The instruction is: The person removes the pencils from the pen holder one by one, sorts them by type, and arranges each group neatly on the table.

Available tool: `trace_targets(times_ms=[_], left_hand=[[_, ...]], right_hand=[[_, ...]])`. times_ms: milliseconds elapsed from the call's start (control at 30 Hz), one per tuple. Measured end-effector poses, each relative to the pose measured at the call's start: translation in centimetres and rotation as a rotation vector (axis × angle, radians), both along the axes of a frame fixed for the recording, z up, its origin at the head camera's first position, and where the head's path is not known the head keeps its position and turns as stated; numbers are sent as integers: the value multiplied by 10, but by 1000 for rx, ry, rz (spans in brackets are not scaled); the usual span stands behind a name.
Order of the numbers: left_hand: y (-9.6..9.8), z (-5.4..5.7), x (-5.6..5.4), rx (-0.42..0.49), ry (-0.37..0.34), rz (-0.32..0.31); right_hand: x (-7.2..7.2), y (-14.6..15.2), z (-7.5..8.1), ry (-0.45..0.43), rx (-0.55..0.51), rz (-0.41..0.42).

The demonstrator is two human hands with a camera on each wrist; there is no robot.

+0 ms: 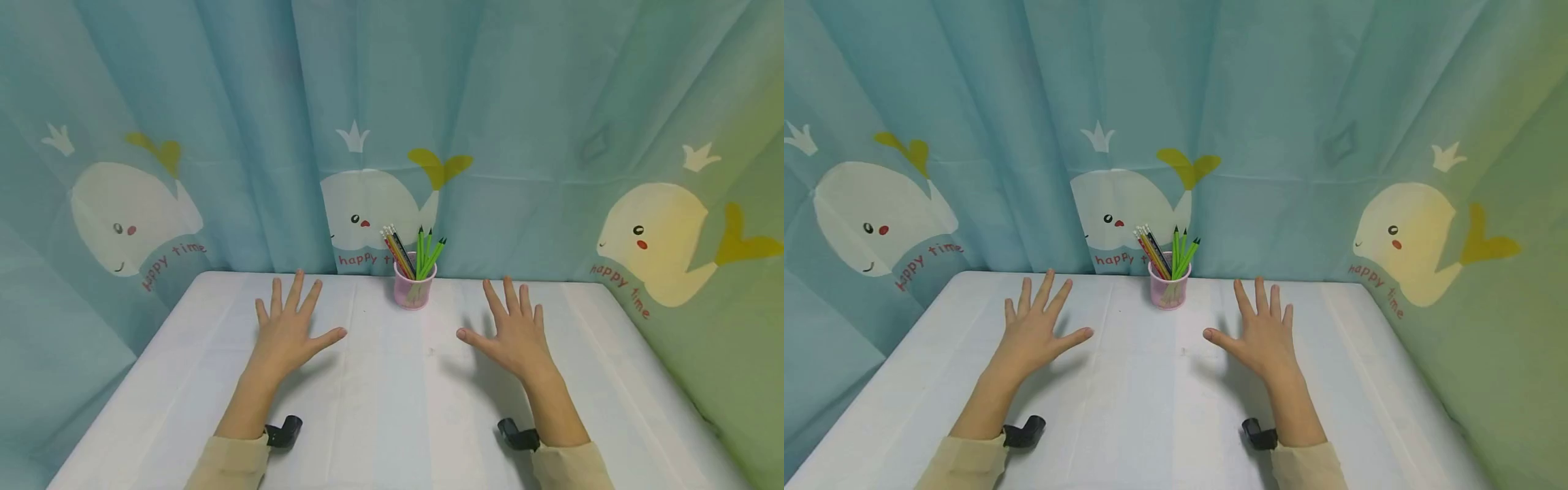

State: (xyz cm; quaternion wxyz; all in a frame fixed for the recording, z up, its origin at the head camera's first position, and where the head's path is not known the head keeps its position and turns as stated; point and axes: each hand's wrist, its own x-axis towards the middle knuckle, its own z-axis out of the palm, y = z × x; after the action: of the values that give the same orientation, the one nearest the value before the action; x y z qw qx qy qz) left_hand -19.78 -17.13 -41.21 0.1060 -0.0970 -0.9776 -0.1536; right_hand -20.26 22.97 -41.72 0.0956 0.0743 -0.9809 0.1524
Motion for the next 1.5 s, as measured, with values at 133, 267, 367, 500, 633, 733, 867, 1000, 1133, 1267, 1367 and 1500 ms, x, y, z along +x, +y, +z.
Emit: trace_targets(times_ms=[133, 267, 367, 500, 633, 733, 867, 1000, 1133, 1267, 1367, 1500], left_hand=[[0, 1, -1, 10, 2, 0], [1, 2, -2, 18, -3, -5], [1, 2, -2, 18, -10, -7], [1, 1, 1, 47, -20, -12], [1, -4, 0, 173, -29, -45], [6, -10, -4, 329, -41, -102], [18, -17, -9, 625, -106, -197], [34, -21, -19, 925, -228, -290], [52, -23, -37, 1073, -321, -321], [70, -25, -54, 1146, -370, -295], [83, -29, -65, 1164, -389, -271], [96, -34, -76, 1102, -388, -245]], right_hand=[[0, 1, 0, 1, -5, 4], [0, 2, -1, 12, -11, 13], [-1, 1, -2, 28, -19, 18], [-2, -2, -5, 42, -61, 40], [-5, -10, -10, 31, -192, 103], [-8, -16, -13, 0, -363, 170], [-14, -23, -18, -85, -581, 227], [-27, -32, -21, -197, -773, 226], [-47, -42, -22, -302, -955, 211], [-65, -52, -25, -345, -1053, 176], [-74, -60, -28, -351, -1110, 169], [-82, -68, -33, -360, -1161, 178]])
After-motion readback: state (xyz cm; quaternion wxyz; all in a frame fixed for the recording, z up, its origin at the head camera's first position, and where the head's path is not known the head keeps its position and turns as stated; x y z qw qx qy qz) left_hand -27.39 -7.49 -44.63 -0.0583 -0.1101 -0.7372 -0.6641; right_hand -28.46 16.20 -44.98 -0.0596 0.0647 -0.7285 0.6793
